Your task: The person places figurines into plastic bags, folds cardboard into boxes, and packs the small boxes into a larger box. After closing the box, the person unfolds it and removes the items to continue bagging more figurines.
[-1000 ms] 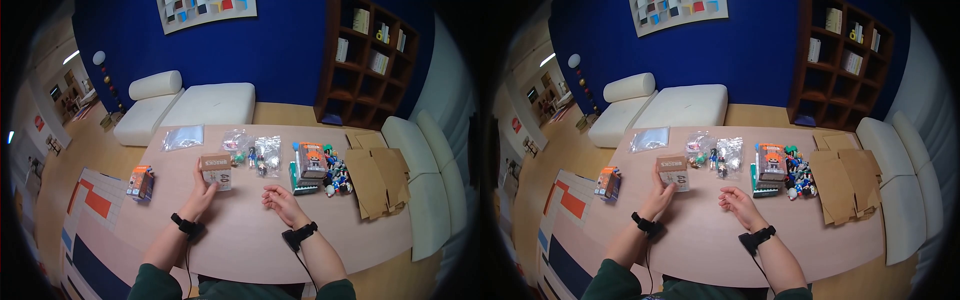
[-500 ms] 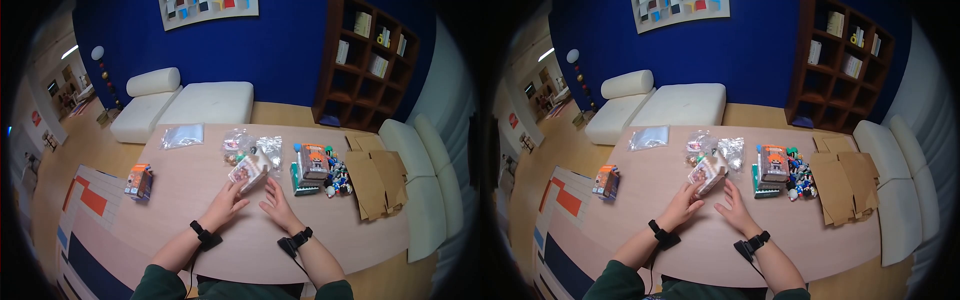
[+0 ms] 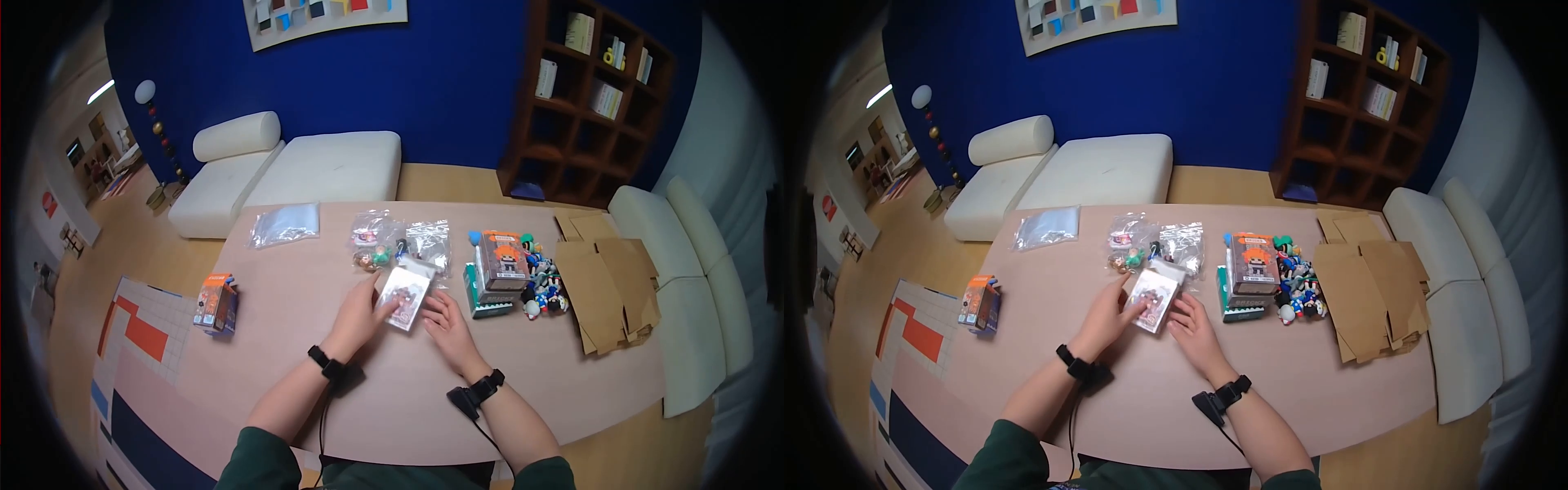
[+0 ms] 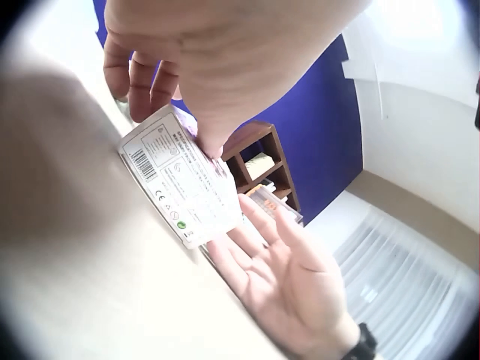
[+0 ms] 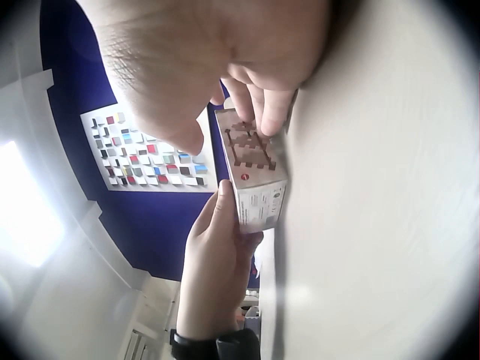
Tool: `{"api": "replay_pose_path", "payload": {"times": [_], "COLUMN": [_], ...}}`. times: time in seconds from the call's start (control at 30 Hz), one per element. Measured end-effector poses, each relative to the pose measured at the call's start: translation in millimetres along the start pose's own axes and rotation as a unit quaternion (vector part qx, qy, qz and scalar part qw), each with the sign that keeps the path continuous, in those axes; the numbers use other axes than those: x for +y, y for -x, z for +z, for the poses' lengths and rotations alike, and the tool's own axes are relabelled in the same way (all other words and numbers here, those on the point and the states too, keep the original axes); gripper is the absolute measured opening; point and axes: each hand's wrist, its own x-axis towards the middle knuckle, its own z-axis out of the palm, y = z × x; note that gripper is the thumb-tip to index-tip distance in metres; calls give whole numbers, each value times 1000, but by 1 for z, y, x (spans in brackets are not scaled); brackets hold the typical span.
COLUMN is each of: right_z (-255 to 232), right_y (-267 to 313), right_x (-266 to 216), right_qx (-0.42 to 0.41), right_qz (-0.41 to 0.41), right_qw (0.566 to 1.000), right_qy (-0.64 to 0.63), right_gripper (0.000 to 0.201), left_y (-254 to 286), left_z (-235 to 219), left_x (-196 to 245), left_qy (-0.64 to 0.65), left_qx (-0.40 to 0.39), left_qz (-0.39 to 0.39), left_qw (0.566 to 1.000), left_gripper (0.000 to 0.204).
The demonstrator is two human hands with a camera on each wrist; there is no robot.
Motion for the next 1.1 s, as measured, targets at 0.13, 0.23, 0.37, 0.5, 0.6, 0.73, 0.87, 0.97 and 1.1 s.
{"api": "replay_pose_path", "payload": {"times": [0.13, 0.23, 0.37, 0.5, 0.6, 0.73, 0.87, 0.97, 1.1], "right_z": [6, 10, 9, 6, 5, 7, 7, 7, 8], "right_y": [3, 3, 2, 4, 6, 6, 6, 7, 11], "right_x": [-2, -3, -4, -3, -8, -10, -9, -9, -30], "right_qx": [17, -16, -48, -66, -72, -82, -90, -86, 12], "right_qz": [-8, -10, -55, -81, -61, -63, -60, -68, -190], "right_qw": [1000, 1000, 997, 994, 994, 994, 993, 993, 923], "right_qy": [-17, 6, 19, 26, 60, 45, 39, 51, 335], "right_gripper": [71, 71, 79, 83, 86, 88, 91, 92, 86], "left_y": [26, 31, 30, 22, 17, 20, 27, 29, 32], "left_z": [-12, -17, -15, -24, -38, -35, -20, -19, -25], "left_x": [31, 35, 34, 33, 33, 23, -7, -6, 7], "left_qy": [162, 206, 78, -18, 11, 184, 217, 283, 182], "left_qx": [-35, -80, -60, 32, -18, 1, -3, -12, 13], "left_qz": [-55, -104, 7, 179, 169, 77, 24, -27, 32], "left_qw": [985, 970, 995, 983, 985, 980, 976, 959, 983], "left_gripper": [90, 100, 93, 73, 56, 38, 37, 37, 45]}}
